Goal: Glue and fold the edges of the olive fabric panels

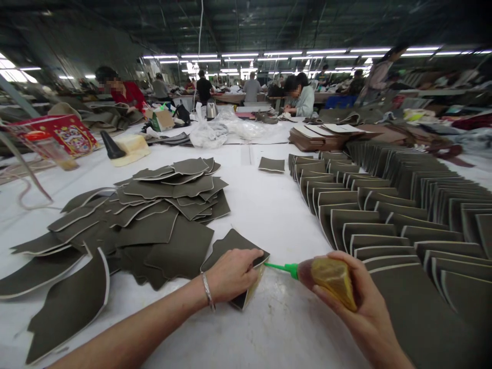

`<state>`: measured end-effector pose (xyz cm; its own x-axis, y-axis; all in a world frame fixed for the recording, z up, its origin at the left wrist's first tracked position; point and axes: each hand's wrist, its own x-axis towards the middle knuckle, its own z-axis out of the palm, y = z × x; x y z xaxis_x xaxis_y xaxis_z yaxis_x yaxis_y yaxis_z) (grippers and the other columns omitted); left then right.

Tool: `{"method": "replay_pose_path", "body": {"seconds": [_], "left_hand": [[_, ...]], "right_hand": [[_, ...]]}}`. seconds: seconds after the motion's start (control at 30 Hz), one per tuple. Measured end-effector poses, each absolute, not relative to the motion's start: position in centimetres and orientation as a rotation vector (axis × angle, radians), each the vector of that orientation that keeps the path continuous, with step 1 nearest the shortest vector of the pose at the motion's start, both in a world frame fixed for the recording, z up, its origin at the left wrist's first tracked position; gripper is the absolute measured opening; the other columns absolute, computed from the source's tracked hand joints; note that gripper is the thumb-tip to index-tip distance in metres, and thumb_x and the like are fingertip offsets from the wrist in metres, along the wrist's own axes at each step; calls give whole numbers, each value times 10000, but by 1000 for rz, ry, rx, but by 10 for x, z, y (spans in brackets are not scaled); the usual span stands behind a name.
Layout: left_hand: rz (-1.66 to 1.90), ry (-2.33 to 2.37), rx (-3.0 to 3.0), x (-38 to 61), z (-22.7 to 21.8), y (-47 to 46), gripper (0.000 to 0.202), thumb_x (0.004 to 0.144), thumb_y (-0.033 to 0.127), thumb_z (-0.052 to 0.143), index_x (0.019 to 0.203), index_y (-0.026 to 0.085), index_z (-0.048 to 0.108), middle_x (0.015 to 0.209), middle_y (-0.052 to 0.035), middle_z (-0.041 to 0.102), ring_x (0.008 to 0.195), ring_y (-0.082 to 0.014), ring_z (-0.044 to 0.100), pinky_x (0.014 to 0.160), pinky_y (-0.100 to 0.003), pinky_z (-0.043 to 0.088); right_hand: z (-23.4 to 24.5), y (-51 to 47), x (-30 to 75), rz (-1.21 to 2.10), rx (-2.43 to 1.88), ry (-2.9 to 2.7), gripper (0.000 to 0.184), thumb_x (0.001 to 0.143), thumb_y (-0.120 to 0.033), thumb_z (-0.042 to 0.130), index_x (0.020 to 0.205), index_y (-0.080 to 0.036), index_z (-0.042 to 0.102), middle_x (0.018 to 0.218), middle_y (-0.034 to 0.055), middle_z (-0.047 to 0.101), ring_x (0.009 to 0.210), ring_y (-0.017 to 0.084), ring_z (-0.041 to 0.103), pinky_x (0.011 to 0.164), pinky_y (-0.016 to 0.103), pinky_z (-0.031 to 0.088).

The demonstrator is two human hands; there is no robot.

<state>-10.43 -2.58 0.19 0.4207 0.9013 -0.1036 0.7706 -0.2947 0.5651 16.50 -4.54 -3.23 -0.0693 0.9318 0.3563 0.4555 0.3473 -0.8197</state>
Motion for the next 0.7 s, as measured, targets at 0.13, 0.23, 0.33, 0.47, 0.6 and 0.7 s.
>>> {"method": "replay_pose_path", "body": {"seconds": [0.13,0.23,0.33,0.47,0.6,0.7], "left_hand": [[313,1409,2096,-105,2,-26,518,759,160,439,1247,179,613,774,-23,686,696,-201,616,618,-269,402],[324,1403,2080,-105,2,-26,515,759,155,436,1239,187,619,749,-14,670,671,-190,597,606,-262,387],[342,1400,2076,-105,2,-26,506,765,150,428,1229,196,626,740,-11,661,661,-180,586,607,-256,382],[339,1421,2040,-105,2,-26,530,746,139,437,1240,183,622,733,-7,656,665,-178,581,607,-257,378],[381,1391,1916,-108,0,-25,548,730,130,444,1249,172,614,724,15,637,606,-154,566,594,-248,402],[359,1341,1759,-112,-1,-24,532,759,146,443,1271,178,583,748,30,624,502,-123,529,533,-237,418]], "right_hand": [[-38,-52,165,794,-1328,-1640,520,812,-502,719,1236,-297,496,1145,30,545,932,230,590,766,295,472],[-37,-47,163,807,-1355,-1543,559,784,-532,731,1225,-282,497,1067,29,570,872,229,586,734,298,467],[-32,-43,159,815,-1362,-1459,595,748,-542,750,1211,-261,503,1004,29,592,837,236,583,721,306,458],[-24,-58,144,924,-1389,-1366,576,734,-555,742,1175,-248,534,1021,22,608,882,239,580,778,299,442],[-17,-78,129,1254,-1305,-1113,616,693,-533,790,1178,-242,548,964,11,662,880,220,606,769,263,463],[-16,-80,130,1508,-1184,-721,600,674,-476,838,1163,-215,607,1040,57,694,946,254,635,787,315,520]]}}
